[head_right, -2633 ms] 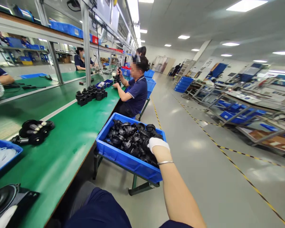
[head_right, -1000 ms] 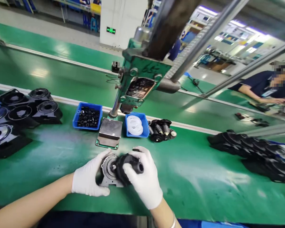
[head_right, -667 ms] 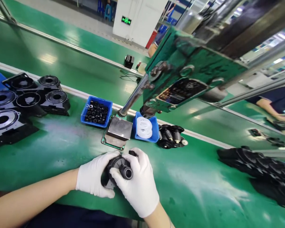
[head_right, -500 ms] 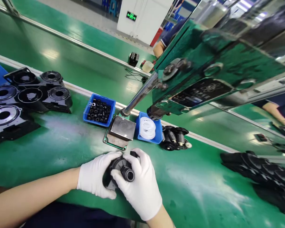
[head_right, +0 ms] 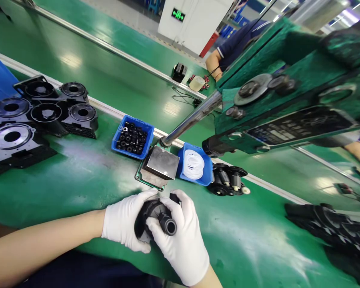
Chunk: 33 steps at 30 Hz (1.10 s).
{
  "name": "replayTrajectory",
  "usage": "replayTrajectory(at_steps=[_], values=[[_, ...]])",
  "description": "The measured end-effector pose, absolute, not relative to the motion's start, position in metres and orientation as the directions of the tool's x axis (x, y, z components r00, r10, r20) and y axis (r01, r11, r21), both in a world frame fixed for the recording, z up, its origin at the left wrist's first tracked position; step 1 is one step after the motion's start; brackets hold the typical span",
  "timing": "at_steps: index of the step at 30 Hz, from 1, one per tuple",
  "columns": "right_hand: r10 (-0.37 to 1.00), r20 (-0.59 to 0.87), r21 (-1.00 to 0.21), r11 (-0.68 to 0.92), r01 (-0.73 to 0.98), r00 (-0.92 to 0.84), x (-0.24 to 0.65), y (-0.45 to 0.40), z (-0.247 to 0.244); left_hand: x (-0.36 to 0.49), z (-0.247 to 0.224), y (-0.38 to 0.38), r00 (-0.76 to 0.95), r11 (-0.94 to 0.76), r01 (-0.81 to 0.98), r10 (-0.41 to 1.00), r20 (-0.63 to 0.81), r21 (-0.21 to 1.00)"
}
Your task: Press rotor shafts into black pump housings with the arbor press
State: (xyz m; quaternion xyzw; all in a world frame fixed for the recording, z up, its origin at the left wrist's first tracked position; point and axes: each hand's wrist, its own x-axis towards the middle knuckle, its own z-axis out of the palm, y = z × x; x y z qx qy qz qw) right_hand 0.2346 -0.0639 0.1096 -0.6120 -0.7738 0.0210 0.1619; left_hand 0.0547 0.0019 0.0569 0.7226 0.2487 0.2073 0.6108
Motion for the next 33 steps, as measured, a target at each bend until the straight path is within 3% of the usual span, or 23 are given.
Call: replayTrajectory(at_steps=[12, 20, 24, 27, 29, 33], values=[[0.953, 0.233, -0.256, 0.251, 0.933, -0.193, 0.234, -0.064, 0.105, 0.053, 0.049, -0.002, 0.780, -0.204, 0.065, 0.620, 0.078, 0.977], [0.955, 0.271, -0.337, 0.209, 0.918, -0.118, 0.230, -0.065, 0.097, 0.065, 0.044, -0.015, 0.655, -0.544, -0.067, 0.608, 0.448, 0.837], [0.978, 0.201, -0.407, 0.140, 0.903, -0.061, 0.231, -0.065, 0.094, 0.070, 0.043, -0.025, 0.595, -0.585, -0.069, 0.626, 0.505, 0.808], [0.979, 0.165, -0.480, 0.185, 0.858, -0.118, 0.249, -0.061, 0.118, 0.063, 0.056, -0.025, 0.580, -0.576, -0.043, 0.651, 0.490, 0.816], [0.954, 0.277, -0.519, 0.249, 0.817, -0.114, 0.270, -0.055, 0.152, 0.054, 0.076, -0.016, 0.576, -0.596, -0.019, 0.649, 0.496, 0.802], [0.744, 0.651, -0.498, 0.266, 0.825, 0.153, 0.310, -0.029, 0.253, 0.045, 0.127, 0.021, 0.558, -0.633, 0.024, 0.651, 0.515, 0.774]])
